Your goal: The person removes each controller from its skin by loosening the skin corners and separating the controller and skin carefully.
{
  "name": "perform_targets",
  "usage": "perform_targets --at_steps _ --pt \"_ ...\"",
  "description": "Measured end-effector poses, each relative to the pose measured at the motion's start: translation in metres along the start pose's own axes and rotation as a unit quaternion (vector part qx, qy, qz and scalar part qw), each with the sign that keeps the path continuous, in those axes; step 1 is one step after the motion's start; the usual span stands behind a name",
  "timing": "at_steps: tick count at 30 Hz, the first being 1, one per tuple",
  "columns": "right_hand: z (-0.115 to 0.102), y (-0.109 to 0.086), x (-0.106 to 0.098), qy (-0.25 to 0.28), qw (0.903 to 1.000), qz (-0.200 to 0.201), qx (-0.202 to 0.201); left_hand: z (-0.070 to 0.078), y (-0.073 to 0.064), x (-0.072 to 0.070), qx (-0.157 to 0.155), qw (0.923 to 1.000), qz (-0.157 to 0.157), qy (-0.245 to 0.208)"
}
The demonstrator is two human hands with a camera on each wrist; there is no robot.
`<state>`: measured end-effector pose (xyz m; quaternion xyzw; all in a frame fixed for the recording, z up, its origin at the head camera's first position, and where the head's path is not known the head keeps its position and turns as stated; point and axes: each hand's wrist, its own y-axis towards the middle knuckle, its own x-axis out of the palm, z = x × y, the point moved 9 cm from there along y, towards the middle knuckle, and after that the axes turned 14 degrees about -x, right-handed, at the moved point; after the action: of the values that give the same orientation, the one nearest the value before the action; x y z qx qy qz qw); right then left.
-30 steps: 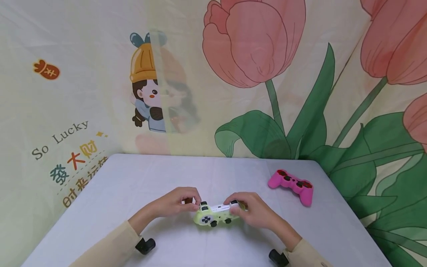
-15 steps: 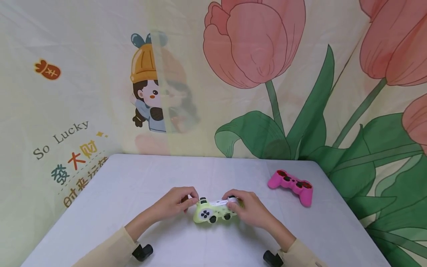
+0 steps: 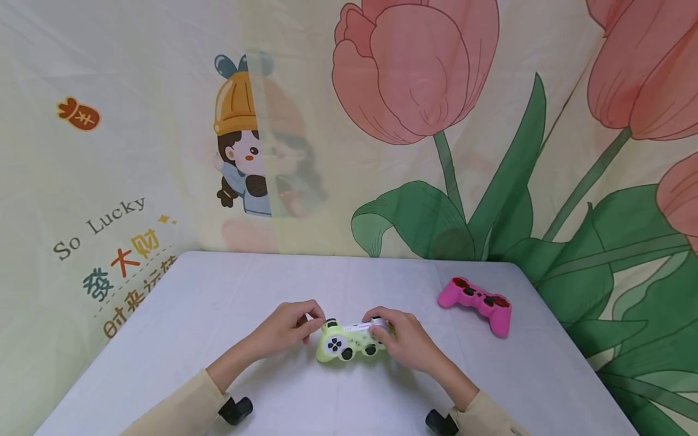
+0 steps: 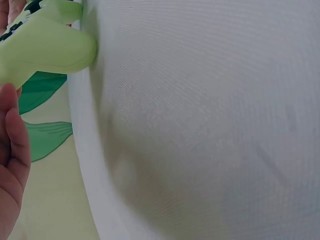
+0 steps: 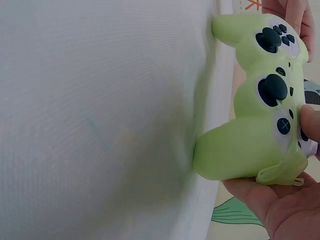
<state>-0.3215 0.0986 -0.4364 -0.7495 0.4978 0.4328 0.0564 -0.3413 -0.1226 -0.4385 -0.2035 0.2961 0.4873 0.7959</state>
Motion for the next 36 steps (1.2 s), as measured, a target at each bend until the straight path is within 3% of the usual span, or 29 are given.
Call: perform_targets --at_steps 11,19,28,36 --pt "0.004 -0.001 0.002 0.003 1.0000 -0.003 0.006 0.010 0.007 -0.002 0.018 0.9998 -0.010 -0.003" --pt "0.004 0.000 0.002 0.011 0.9999 -0.009 0.003 0.026 0.014 0.000 0.056 0.9978 -0.032 0.017" --pt "0.002 0.001 0.002 0.014 0.9998 -0.013 0.003 0.046 0.021 0.007 0.072 0.9897 -0.067 0.105" --pt "0.003 -0.001 0.003 0.017 0.9997 -0.014 0.009 0.063 0.021 0.013 0.104 0.9717 -0.086 0.194"
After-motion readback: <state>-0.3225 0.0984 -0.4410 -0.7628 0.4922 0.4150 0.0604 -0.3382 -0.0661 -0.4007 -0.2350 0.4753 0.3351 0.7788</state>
